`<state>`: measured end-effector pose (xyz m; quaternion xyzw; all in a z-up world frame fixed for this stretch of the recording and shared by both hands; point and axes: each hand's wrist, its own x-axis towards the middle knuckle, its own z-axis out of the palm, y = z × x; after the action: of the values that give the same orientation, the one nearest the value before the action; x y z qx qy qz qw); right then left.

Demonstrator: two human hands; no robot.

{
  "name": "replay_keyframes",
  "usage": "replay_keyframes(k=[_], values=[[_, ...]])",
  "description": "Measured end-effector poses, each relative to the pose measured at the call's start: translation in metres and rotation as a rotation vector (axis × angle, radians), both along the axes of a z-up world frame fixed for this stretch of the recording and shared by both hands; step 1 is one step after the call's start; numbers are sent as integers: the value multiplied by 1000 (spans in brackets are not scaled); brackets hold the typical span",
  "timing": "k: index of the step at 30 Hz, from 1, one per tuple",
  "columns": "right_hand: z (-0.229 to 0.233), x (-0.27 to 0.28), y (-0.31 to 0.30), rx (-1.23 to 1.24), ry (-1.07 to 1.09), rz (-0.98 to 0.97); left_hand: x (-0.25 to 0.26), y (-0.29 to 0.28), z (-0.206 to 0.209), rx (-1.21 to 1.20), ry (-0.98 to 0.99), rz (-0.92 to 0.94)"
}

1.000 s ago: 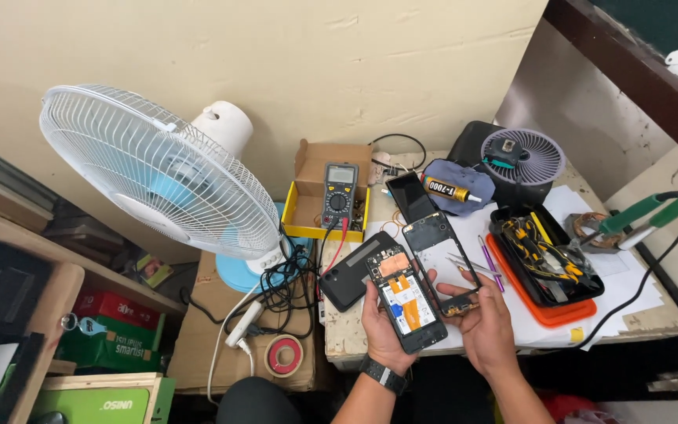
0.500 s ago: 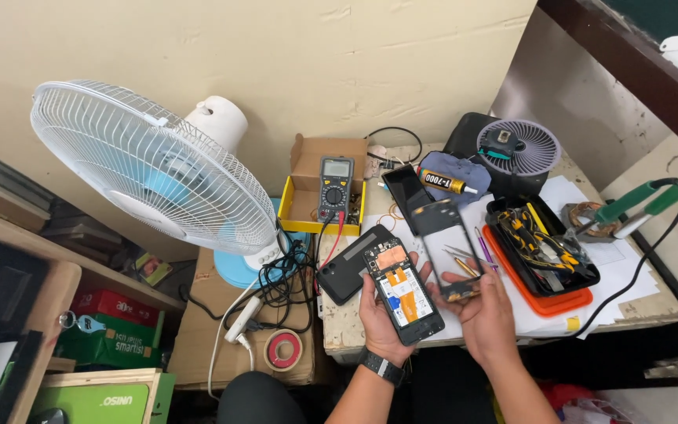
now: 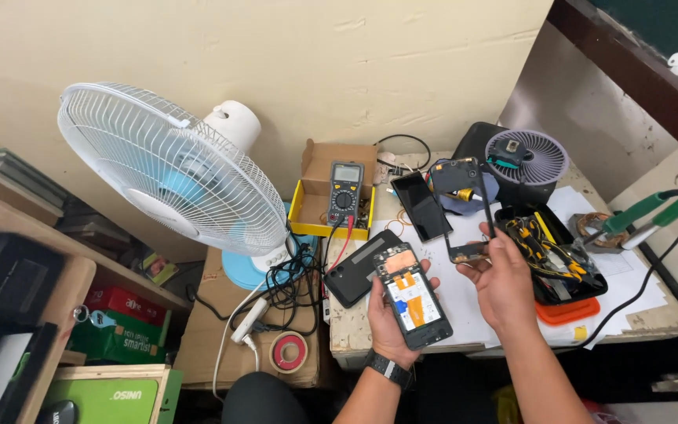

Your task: The person disassembles a smartphone by removing the back cover and using a metal prying tool to detach internal components. They carefully lift and separate the battery and other parts from the phone's chassis while working at a cluttered desk.

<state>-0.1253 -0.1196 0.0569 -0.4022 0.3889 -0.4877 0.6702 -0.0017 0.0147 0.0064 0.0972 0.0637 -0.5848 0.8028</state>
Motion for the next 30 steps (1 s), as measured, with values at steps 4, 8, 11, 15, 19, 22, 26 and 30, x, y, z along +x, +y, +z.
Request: replay_keyframes(k=[4,8,11,15,19,22,26,30], values=[[-12,1,0,19,1,36,13,15,27,30,-42,73],[-28,11,27,127,60,147,43,37,46,-1,-114,150],[-32,32,66,205,24,185,66,55,48,-37,-146,198],[9,66,122,300,38,210,82,78,51,-60,-202,244],[-21,97,135,253,-50,196,85,92,56,-73,-226,245],[3,110,142,292,153,235,87,96,54,-75,-223,219],[1,109,132,241,280,311,84,96,51,-21,-225,201],[12,93,120,125,484,420,74,94,52,19,-246,163]])
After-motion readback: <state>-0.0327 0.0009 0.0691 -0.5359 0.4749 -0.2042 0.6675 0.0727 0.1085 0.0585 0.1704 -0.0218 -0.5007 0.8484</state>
